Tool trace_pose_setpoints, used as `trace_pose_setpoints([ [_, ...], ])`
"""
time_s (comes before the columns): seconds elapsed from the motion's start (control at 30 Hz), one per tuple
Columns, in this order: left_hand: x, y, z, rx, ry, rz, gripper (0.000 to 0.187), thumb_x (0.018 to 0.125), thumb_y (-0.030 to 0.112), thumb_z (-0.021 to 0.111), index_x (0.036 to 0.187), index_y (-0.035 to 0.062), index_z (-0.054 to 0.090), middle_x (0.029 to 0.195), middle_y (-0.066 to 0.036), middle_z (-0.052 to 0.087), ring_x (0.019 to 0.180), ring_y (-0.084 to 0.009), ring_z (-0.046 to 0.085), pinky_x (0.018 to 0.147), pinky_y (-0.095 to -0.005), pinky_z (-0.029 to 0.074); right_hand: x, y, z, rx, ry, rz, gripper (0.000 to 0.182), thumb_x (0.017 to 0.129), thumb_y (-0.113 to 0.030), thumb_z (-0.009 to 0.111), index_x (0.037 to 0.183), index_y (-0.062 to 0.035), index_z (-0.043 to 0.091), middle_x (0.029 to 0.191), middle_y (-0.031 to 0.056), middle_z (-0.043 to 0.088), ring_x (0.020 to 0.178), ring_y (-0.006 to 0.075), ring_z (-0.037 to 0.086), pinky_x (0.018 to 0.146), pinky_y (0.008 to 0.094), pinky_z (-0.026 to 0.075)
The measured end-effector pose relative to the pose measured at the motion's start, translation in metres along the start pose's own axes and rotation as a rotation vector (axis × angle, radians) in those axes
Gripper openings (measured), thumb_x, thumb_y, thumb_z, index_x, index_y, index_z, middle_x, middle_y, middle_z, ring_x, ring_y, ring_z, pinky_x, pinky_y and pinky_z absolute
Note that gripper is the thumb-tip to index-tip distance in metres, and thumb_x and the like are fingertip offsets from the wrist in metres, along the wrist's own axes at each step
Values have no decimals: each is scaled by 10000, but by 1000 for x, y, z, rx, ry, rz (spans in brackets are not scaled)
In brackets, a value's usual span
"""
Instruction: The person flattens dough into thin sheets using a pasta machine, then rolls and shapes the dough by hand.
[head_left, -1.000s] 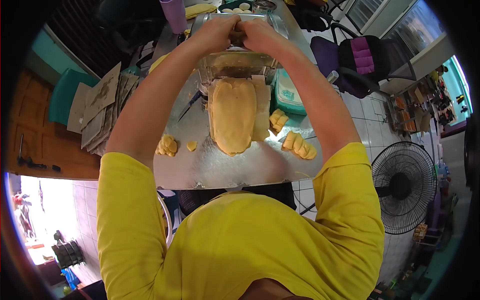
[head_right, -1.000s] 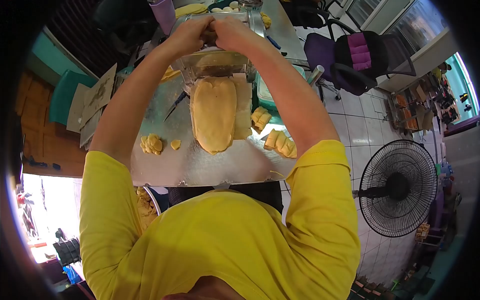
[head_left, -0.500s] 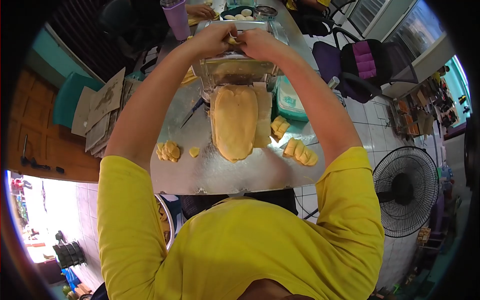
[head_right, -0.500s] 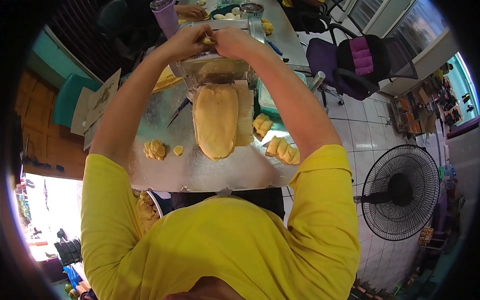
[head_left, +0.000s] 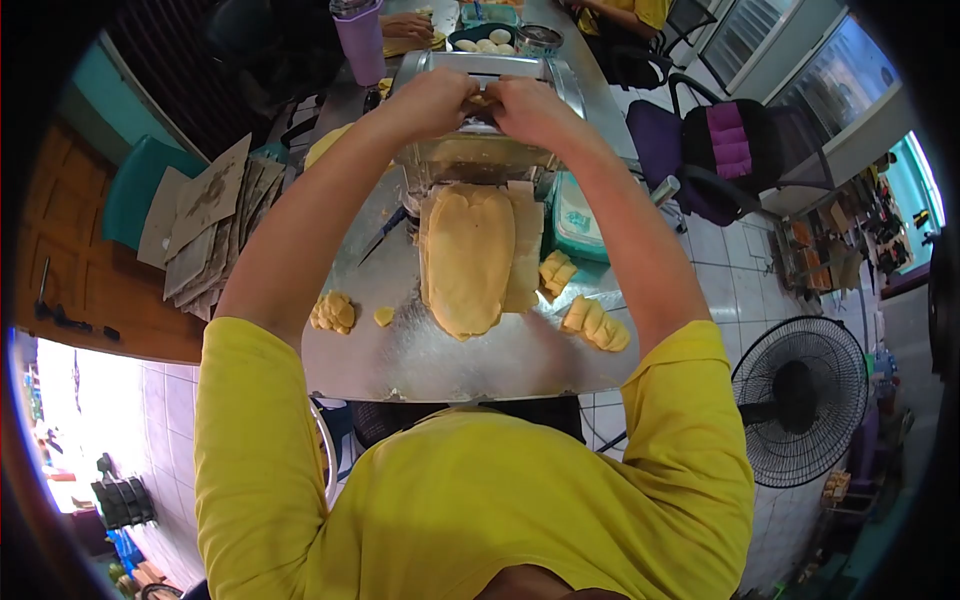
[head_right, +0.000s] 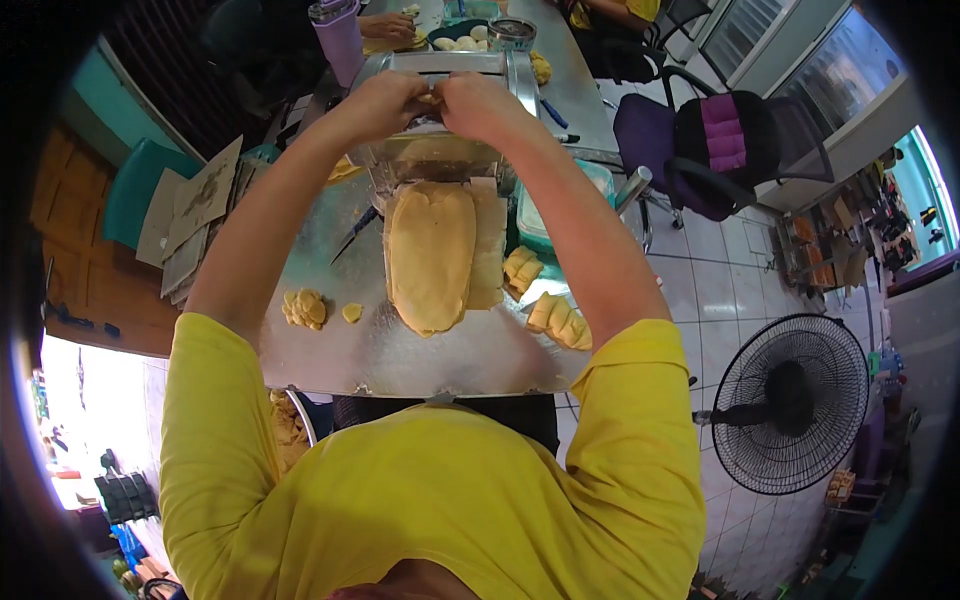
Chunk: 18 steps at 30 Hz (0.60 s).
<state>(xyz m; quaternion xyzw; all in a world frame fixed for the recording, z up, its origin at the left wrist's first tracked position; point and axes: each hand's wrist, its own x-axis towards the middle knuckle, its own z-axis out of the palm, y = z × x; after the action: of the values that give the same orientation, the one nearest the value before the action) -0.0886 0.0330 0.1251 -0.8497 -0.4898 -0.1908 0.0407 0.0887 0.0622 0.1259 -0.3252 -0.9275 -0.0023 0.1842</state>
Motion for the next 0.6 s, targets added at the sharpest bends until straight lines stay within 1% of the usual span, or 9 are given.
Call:
trace_pose_setpoints([
  [0.1, -12, 8, 0, -59, 82, 26, 188, 775, 62, 578, 952, 1, 586, 919, -183, 609, 859, -387, 575, 737, -426, 466, -4, -5, 0, 127, 60, 21, 220, 767, -151, 542, 940, -62, 645, 946, 178, 639, 904, 336, 608, 784, 436, 486],
  [0.17, -31, 32, 0, -164, 604, 22, 167, 797, 36, 544, 957, 4, 578, 885, -150, 618, 807, -335, 601, 737, -390, 474, -8, -14, -2, 184, 59, 92, 217, 809, -190, 535, 954, -67, 638, 990, 145, 631, 957, 322, 591, 799, 435, 480],
  [0.2, -43, 45, 4, -164, 594, 22, 167, 797, 36, 544, 957, 4, 578, 885, -150, 618, 807, -335, 601, 737, -390, 474, -7, -13, 1, 192, 58, 97, 217, 809, -190, 535, 954, -67, 638, 990, 145, 631, 957, 322, 591, 799, 435, 480],
  [0.27, -67, 74, 21, -399, 740, -286, 174, 802, 59, 543, 964, 8, 578, 912, -157, 613, 859, -301, 602, 767, -380, 472, -2, -10, 10, 104, 119, 67, 218, 855, -249, 544, 903, -55, 632, 919, 136, 639, 896, 342, 597, 763, 435, 468],
  [0.33, -84, 98, 52, -697, 550, -477, 215, 800, 37, 556, 1014, 21, 568, 926, -129, 613, 875, -218, 596, 793, -326, 458, -2, -14, 10, 92, 129, 80, 226, 862, -262, 539, 899, -59, 631, 913, 134, 635, 890, 342, 597, 763, 439, 467],
  [0.37, -84, 99, 68, -696, 552, -481, 215, 800, 37, 556, 1014, 21, 568, 926, -129, 613, 875, -218, 596, 793, -326, 458, -2, -16, 8, 73, 141, 93, 236, 869, -276, 535, 895, -62, 631, 906, 131, 632, 884, 341, 596, 764, 442, 466],
  [0.43, -80, 99, 93, -1032, 491, -880, 254, 794, 25, 586, 1046, 17, 554, 985, -81, 572, 876, -140, 544, 759, -264, 441, -2, -21, 3, 56, 109, 118, 223, 869, -258, 527, 896, -71, 643, 949, 120, 632, 919, 322, 595, 782, 442, 471],
  [0.57, -54, 82, 116, -1280, 866, -981, 332, 776, -18, 590, 1075, 40, 459, 965, -62, 542, 879, -134, 529, 707, -249, 447, -3, -22, 6, 65, 144, 159, 196, 858, -229, 536, 893, -76, 654, 969, 112, 639, 936, 307, 596, 799, 439, 472],
  [0.6, -48, 80, 120, -1282, 868, -985, 332, 776, -18, 590, 1075, 40, 459, 965, -62, 542, 879, -134, 529, 707, -249, 447, -3, -21, 6, 64, 139, 158, 196, 858, -229, 536, 893, -76, 654, 969, 112, 639, 936, 307, 596, 799, 439, 472],
])
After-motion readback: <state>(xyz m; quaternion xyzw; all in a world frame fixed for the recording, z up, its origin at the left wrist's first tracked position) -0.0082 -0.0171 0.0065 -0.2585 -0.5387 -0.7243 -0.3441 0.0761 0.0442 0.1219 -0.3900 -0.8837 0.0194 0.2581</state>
